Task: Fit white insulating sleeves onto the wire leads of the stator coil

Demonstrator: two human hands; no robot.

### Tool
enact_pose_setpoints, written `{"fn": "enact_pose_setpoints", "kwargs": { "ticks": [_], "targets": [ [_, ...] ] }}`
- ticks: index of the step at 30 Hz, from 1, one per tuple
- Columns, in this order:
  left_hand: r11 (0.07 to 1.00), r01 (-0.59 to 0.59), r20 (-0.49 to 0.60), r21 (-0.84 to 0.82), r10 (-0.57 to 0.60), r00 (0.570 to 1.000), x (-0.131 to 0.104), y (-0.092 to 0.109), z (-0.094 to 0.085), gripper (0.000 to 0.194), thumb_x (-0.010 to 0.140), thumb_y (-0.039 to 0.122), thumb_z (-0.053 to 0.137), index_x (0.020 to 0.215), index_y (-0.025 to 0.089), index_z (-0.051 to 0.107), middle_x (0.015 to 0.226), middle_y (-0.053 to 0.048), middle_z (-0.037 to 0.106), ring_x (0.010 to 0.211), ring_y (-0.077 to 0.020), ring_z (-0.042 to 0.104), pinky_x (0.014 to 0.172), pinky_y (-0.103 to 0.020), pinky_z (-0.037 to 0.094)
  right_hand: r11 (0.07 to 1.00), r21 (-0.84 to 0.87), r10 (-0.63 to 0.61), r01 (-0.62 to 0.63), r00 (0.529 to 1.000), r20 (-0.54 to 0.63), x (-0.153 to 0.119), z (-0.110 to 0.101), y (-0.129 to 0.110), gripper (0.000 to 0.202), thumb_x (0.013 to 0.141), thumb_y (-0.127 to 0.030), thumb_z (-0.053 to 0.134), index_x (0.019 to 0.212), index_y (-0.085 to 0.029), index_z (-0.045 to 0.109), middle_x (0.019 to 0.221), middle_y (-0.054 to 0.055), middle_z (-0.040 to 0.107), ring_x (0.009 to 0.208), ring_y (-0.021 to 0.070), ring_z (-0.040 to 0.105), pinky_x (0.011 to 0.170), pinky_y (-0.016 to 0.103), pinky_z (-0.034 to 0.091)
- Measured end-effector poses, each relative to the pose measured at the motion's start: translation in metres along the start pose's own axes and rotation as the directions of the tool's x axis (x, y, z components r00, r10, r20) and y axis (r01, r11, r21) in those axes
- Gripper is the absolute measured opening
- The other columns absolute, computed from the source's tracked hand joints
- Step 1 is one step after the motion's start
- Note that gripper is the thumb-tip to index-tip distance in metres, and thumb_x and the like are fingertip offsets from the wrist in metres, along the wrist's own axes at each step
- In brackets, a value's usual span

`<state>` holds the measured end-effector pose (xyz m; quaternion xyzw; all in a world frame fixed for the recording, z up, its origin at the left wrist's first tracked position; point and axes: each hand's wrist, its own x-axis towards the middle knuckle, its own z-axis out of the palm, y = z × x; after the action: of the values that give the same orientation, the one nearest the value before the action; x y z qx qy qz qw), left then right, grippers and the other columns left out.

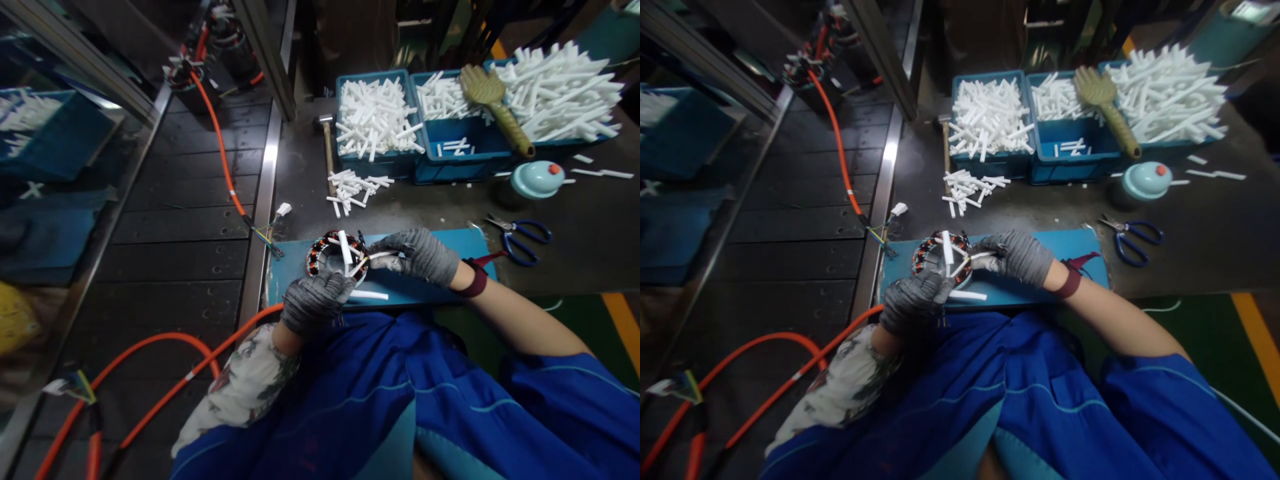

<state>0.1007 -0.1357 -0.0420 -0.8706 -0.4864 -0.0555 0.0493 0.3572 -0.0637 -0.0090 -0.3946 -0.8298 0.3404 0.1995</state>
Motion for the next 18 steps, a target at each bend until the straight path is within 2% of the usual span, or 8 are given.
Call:
{"fn": "enact_pose_setpoints", "kwargs": {
  "ticks": [2, 4, 7, 9, 11, 13, 15, 18],
  "targets": [
    [1.000, 0.002, 0.064, 0.019, -0.003, 0.998, 0.003, -0.001, -0.004, 0.029, 0.101, 0.032, 0.047, 0.110, 0.024, 0.073, 0.097, -0.013, 0.075, 0.071, -0.0230, 0.067, 0.053, -0.029, 0.037, 0.991, -0.129, 0.029, -0.028, 1.000, 0.011, 0.000, 0.002, -0.002, 0.043, 0.095, -0.055, 0.058, 0.108, -0.019, 0.078, 0.085, 0.009, 0.078, 0.077, 0.0209, 0.071, 0.066, 0.027, 0.046],
    [0.999, 0.011, 0.154, 0.033, -0.016, 0.988, 0.011, -0.002, -0.012, 0.034, 0.103, 0.033, 0.043, 0.113, 0.022, 0.073, 0.093, -0.013, 0.074, 0.071, -0.0237, 0.067, 0.053, -0.030, 0.038, 0.989, -0.134, 0.056, -0.056, 0.998, -0.003, -0.001, 0.007, 0.001, 0.043, 0.095, -0.054, 0.056, 0.097, -0.017, 0.077, 0.076, 0.007, 0.074, 0.069, 0.0180, 0.066, 0.063, 0.027, 0.041],
    [0.999, -0.033, 0.272, 0.010, 0.029, 0.962, 0.025, -0.003, -0.025, 0.037, 0.104, 0.030, 0.040, 0.126, 0.024, 0.069, 0.103, -0.013, 0.074, 0.082, -0.0243, 0.070, 0.058, -0.030, 0.044, 0.973, 0.193, 0.122, -0.129, 0.991, 0.048, 0.000, 0.017, 0.010, 0.050, 0.094, -0.059, 0.056, 0.073, -0.016, 0.067, 0.059, -0.001, 0.059, 0.055, 0.0110, 0.051, 0.055, 0.024, 0.035],
    [0.997, -0.072, 0.317, -0.009, 0.071, 0.946, 0.031, -0.004, -0.030, 0.038, 0.103, 0.025, 0.041, 0.133, 0.029, 0.064, 0.114, -0.012, 0.073, 0.093, -0.0244, 0.070, 0.063, -0.030, 0.048, 0.882, 0.410, 0.195, -0.232, 0.972, 0.130, 0.001, 0.023, 0.015, 0.055, 0.094, -0.062, 0.053, 0.062, -0.018, 0.055, 0.050, -0.005, 0.045, 0.047, 0.0084, 0.039, 0.049, 0.024, 0.030],
    [0.996, -0.087, 0.345, -0.014, 0.086, 0.935, 0.033, -0.006, -0.031, 0.041, 0.103, 0.023, 0.042, 0.137, 0.032, 0.062, 0.123, -0.011, 0.071, 0.098, -0.0247, 0.070, 0.068, -0.031, 0.051, 0.829, 0.477, 0.233, -0.290, 0.956, 0.177, -0.001, 0.025, 0.016, 0.057, 0.097, -0.063, 0.048, 0.061, -0.019, 0.052, 0.048, -0.006, 0.042, 0.044, 0.0085, 0.036, 0.048, 0.024, 0.032],
    [0.994, -0.108, 0.361, -0.016, 0.107, 0.926, 0.031, -0.007, -0.031, 0.042, 0.102, 0.022, 0.043, 0.138, 0.034, 0.060, 0.128, -0.011, 0.069, 0.102, -0.0262, 0.070, 0.069, -0.033, 0.053, 0.901, 0.377, 0.199, -0.216, 0.976, 0.084, -0.005, 0.023, 0.014, 0.055, 0.097, -0.063, 0.048, 0.070, -0.017, 0.062, 0.056, -0.002, 0.054, 0.052, 0.0112, 0.048, 0.055, 0.026, 0.039],
    [0.990, -0.141, 0.362, -0.021, 0.139, 0.922, 0.028, -0.008, -0.031, 0.044, 0.100, 0.021, 0.046, 0.140, 0.036, 0.059, 0.131, -0.011, 0.068, 0.105, -0.0275, 0.069, 0.069, -0.034, 0.055, 0.992, 0.113, 0.069, -0.058, 0.994, -0.089, -0.010, 0.021, 0.012, 0.053, 0.095, -0.065, 0.051, 0.087, -0.017, 0.072, 0.073, 0.005, 0.067, 0.069, 0.0167, 0.059, 0.068, 0.029, 0.045],
    [0.986, -0.164, 0.350, -0.026, 0.162, 0.922, 0.027, -0.009, -0.033, 0.044, 0.099, 0.019, 0.048, 0.139, 0.035, 0.060, 0.131, -0.011, 0.068, 0.106, -0.0275, 0.069, 0.070, -0.034, 0.055, 0.984, -0.168, -0.088, 0.053, 0.974, -0.208, -0.010, 0.021, 0.012, 0.058, 0.095, -0.068, 0.048, 0.098, -0.017, 0.075, 0.085, 0.012, 0.072, 0.080, 0.0215, 0.063, 0.076, 0.034, 0.046]
  ]
}}
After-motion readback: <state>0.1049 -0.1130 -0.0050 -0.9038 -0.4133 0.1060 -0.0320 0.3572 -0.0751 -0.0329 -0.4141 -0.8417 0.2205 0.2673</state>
